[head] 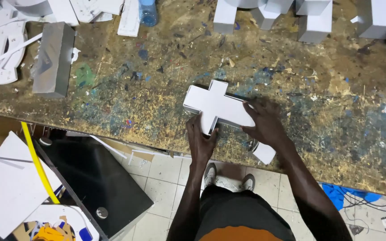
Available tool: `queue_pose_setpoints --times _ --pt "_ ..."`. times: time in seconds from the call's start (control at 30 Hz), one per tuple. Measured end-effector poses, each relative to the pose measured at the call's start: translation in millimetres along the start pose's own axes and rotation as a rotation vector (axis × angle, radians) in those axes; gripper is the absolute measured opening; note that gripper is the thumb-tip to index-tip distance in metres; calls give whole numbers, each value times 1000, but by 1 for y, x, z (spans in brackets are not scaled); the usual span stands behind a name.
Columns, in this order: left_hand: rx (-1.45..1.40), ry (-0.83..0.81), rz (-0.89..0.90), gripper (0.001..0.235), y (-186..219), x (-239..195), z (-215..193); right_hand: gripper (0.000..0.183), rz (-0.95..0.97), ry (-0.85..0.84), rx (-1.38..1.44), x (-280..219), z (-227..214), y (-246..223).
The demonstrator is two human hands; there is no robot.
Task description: Peeling protective film from white foam sign letters and rectangular components on a workbench.
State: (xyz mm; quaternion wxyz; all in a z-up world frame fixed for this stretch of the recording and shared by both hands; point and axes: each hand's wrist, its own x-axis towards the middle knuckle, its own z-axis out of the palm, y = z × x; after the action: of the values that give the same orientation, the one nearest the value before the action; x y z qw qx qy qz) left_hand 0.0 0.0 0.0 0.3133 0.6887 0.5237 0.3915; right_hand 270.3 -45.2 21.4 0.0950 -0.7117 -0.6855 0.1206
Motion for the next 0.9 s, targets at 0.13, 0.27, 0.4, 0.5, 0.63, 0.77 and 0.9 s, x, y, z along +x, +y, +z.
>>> queue_pose_setpoints --times 0.13,0.27,0.4,0.5,0.63,0.77,0.9 --pt "-113 -31 -38 86 11 17 -23 83 -115 63 84 -1 -22 -7" --pt "-114 -119 40 91 -4 45 -28 77 -164 164 90 4 -20 -9" --pt "-149 -173 53 93 4 53 -36 72 -261 343 119 7 -11 -4" --pt "-174 -142 77 87 -2 53 -32 73 -248 363 102 11 7 2" --pt "-181 -49 125 80 -25 47 -9 73 -163 317 83 -2 0 -18" --pt "-215 -10 113 78 -24 44 -7 68 -47 318 -14 -7 15 -27" --pt "-198 29 138 85 -32 44 -3 65 -1 378 -58 -11 1 -48"
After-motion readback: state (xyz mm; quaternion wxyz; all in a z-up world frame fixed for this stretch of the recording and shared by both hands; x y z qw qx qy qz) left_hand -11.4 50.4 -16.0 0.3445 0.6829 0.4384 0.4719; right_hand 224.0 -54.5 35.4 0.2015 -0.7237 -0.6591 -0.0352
